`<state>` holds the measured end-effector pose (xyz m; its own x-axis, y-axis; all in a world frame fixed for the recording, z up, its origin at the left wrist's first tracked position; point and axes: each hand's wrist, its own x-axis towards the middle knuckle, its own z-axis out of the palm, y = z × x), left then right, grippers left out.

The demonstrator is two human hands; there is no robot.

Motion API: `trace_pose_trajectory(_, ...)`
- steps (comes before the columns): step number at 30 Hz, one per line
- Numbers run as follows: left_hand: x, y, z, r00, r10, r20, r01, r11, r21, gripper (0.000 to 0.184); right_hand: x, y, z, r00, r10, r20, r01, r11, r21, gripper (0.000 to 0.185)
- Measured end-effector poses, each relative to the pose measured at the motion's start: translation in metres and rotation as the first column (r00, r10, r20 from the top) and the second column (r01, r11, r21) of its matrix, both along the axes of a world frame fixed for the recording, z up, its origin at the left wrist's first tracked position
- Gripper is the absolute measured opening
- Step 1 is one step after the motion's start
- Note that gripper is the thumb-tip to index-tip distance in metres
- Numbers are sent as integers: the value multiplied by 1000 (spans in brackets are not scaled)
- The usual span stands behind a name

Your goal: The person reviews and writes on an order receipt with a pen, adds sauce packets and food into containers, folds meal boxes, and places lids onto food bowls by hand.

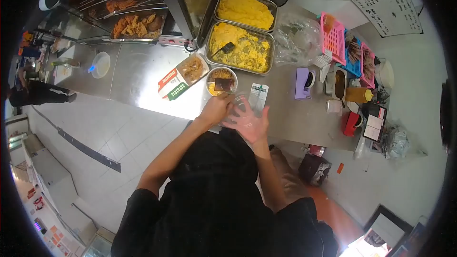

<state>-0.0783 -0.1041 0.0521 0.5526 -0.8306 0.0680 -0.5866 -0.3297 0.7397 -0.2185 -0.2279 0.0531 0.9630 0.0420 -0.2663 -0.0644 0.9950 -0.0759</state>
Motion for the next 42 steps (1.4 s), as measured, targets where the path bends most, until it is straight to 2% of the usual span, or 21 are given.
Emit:
trace_pose_trajectory(2, 2, -2, -14, 993, -108, 43, 106, 994, 35, 31, -5, 0, -6, 999, -40, -33, 38, 997, -60, 97)
trace_pose_trajectory(5, 0, -8, -17, 984, -163, 65, 162, 987, 21, 32, -7, -2, -10, 989, -110, -96, 98, 987, -125, 92)
trace_pose_trajectory(8, 7, -14, -13, 956, -61, 286, 71, 997, -24, 32, -9, -12, -14, 980, -161, -117, 137, 972, -190, 86)
trace_pose_trajectory(11, 19, -25, -10, 877, -76, 475, 36, 995, 93, 32, -10, -20, -18, 953, -237, -191, 192, 955, -228, 82)
trace_pose_trajectory(14, 26, -26, -33, 824, -222, 521, 102, 963, 249, 32, -12, -23, -22, 929, -290, -232, 223, 936, -273, 80)
trace_pose_trajectory(17, 29, -27, -53, 872, -65, 485, 64, 998, 18, 27, -7, -23, -27, 917, -310, -249, 191, 892, -409, 79)
trace_pose_trajectory(19, 29, -21, -53, 884, -20, 467, 42, 998, -36, 23, 3, -20, -34, 911, -312, -271, 122, 830, -545, 76)
trace_pose_trajectory(20, 29, -17, -51, 890, 2, 456, 29, 998, -63, 22, 10, -18, -38, 907, -310, -285, 73, 782, -619, 74)
trace_pose_trajectory(23, 30, -6, -59, 857, -83, 508, 96, 995, 0, 17, 37, -11, -50, 891, -327, -314, -38, 636, -771, 72)
trace_pose_trajectory(24, 28, -5, -59, 872, -124, 473, 117, 992, 43, 15, 47, -8, -52, 886, -335, -321, -69, 588, -806, 73)
trace_pose_trajectory(26, 23, -3, -54, 896, -198, 398, 159, 979, 129, 12, 61, -3, -45, 888, -368, -276, -85, 459, -884, 80)
trace_pose_trajectory(29, 17, 1, -32, 878, -212, 429, 146, 972, 182, 17, 79, -1, -59, 892, -403, -205, -92, 282, -955, 89)
trace_pose_trajectory(30, 21, 4, -29, 885, -167, 435, 152, 986, 68, 18, 83, 0, -63, 893, -413, -179, -91, 225, -970, 91)
trace_pose_trajectory(32, 30, 18, -26, 899, -78, 431, 162, 973, -162, 20, 88, 4, -66, 883, -455, -117, -148, -33, -988, 94)
trace_pose_trajectory(33, 34, 26, -24, 939, 47, 342, 25, 979, -203, 21, 92, 8, -64, 878, -472, -80, -175, -161, -971, 95)
trace_pose_trajectory(35, 40, 41, -23, 947, 285, 149, -244, 939, -244, 22, 102, 23, -60, 870, -490, -55, -211, -270, -940, 98)
trace_pose_trajectory(38, 63, 29, -43, 814, 578, 65, -535, 788, -305, 24, 114, 40, -49, 867, -498, -6, -288, -492, -822, 101)
trace_pose_trajectory(39, 68, 29, -45, 835, 539, -107, -550, 813, -191, 26, 118, 43, -45, 870, -492, 12, -313, -572, -758, 101)
trace_pose_trajectory(41, 76, 29, -48, 760, 467, -451, -511, 859, 29, 31, 124, 47, -41, 888, -457, -47, -380, -675, -633, 102)
trace_pose_trajectory(42, 80, 27, -55, 756, 461, -465, -521, 854, -2, 33, 127, 47, -40, 894, -441, -78, -405, -723, -560, 103)
